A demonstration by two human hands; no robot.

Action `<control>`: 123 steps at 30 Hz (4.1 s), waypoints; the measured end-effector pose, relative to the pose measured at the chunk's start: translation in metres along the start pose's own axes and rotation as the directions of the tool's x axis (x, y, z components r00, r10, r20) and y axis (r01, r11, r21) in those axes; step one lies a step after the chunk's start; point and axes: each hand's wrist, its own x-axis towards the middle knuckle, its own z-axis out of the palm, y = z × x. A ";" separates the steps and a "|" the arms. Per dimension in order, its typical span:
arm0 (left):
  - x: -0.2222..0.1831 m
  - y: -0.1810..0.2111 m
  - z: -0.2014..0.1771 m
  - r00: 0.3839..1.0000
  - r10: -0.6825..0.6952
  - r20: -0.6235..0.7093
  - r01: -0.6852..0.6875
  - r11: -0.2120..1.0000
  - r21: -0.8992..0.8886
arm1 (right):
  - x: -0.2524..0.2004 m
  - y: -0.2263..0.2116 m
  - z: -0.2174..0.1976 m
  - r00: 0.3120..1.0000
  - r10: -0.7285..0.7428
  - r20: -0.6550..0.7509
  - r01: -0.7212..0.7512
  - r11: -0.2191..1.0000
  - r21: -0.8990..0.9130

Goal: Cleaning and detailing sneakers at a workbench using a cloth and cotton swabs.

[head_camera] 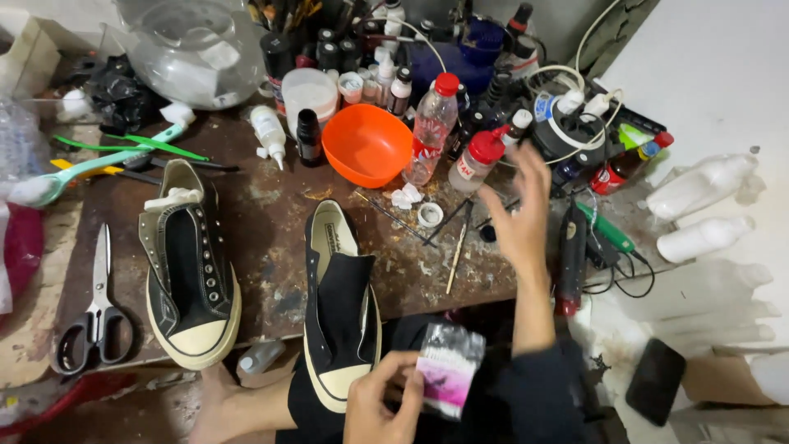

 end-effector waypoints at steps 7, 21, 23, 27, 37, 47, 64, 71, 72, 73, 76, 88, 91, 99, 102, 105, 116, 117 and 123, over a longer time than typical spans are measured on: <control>0.004 0.004 0.007 0.958 0.287 -0.003 -0.280 0.937 0.208 | -0.111 -0.032 -0.052 0.904 -0.233 0.357 0.181 0.968 0.173; 0.009 0.009 0.020 0.887 0.441 0.137 -0.461 0.863 0.206 | -0.120 -0.046 -0.088 0.793 -0.230 0.565 -0.014 0.919 0.394; 0.006 0.007 0.018 0.891 0.399 0.217 -0.440 0.877 0.194 | -0.116 -0.044 -0.093 0.742 -0.244 0.624 0.084 0.958 0.274; 0.003 0.008 0.016 0.882 0.388 0.266 -0.435 0.888 0.150 | -0.107 -0.046 -0.102 0.600 -0.281 0.749 0.050 0.947 0.316; 0.001 0.004 0.017 0.818 0.528 0.230 -0.571 0.795 0.206 | -0.093 -0.039 -0.108 0.490 -0.260 0.832 0.007 0.956 0.294; 0.002 0.004 0.020 0.835 0.526 0.162 -0.550 0.811 0.200 | -0.088 -0.044 -0.097 0.566 -0.177 0.805 0.069 0.983 0.168; 0.003 0.000 0.019 0.801 0.579 0.149 -0.598 0.776 0.201 | -0.106 -0.032 -0.085 0.554 0.022 0.832 0.144 0.982 -0.122; 0.005 -0.003 0.017 0.805 0.584 0.106 -0.591 0.769 0.244 | -0.108 -0.038 -0.086 0.586 -0.057 0.808 0.193 0.979 -0.071; 0.004 -0.004 0.017 0.805 0.584 0.107 -0.591 0.769 0.244 | -0.110 -0.037 -0.087 0.587 -0.056 0.808 0.192 0.979 -0.071; 0.005 -0.004 0.018 0.809 0.578 0.106 -0.584 0.774 0.243 | -0.110 -0.036 -0.087 0.576 -0.078 0.813 0.217 0.974 -0.061; 0.004 -0.003 0.017 0.823 0.559 0.105 -0.566 0.789 0.240 | -0.112 -0.033 -0.089 0.564 -0.094 0.821 0.216 0.976 -0.037; 0.003 0.005 0.016 0.845 0.531 0.067 -0.533 0.827 0.179 | -0.113 -0.035 -0.092 0.652 -0.103 0.751 0.171 0.985 -0.014; 0.001 0.010 0.014 0.869 0.492 0.050 -0.493 0.853 0.170 | -0.111 -0.033 -0.097 0.707 -0.136 0.693 0.210 0.977 -0.022; 0.002 0.006 0.009 0.928 0.369 0.044 -0.372 0.918 0.140 | -0.112 -0.038 -0.127 0.897 -0.089 0.432 0.169 0.974 -0.149; 0.003 0.011 0.004 0.915 0.403 -0.016 -0.400 0.911 0.095 | -0.119 -0.029 -0.110 0.974 0.131 0.186 -0.107 0.985 -0.135; 0.007 0.034 -0.004 0.938 0.341 -0.055 -0.335 0.937 0.096 | -0.123 -0.007 -0.058 0.965 0.245 -0.092 -0.251 0.966 -0.066; 0.112 0.041 0.040 0.907 0.405 0.120 -0.332 0.509 0.794 | -0.130 0.041 0.034 0.873 0.166 -0.458 -0.345 0.875 -0.340; 0.121 0.035 0.043 0.908 0.402 0.120 -0.330 0.510 0.794 | -0.131 0.042 0.034 0.874 0.168 -0.456 -0.346 0.874 -0.342; 0.130 0.031 0.042 0.896 0.427 0.125 -0.285 0.335 0.898 | -0.130 0.048 0.032 0.858 0.170 -0.486 -0.354 0.880 -0.318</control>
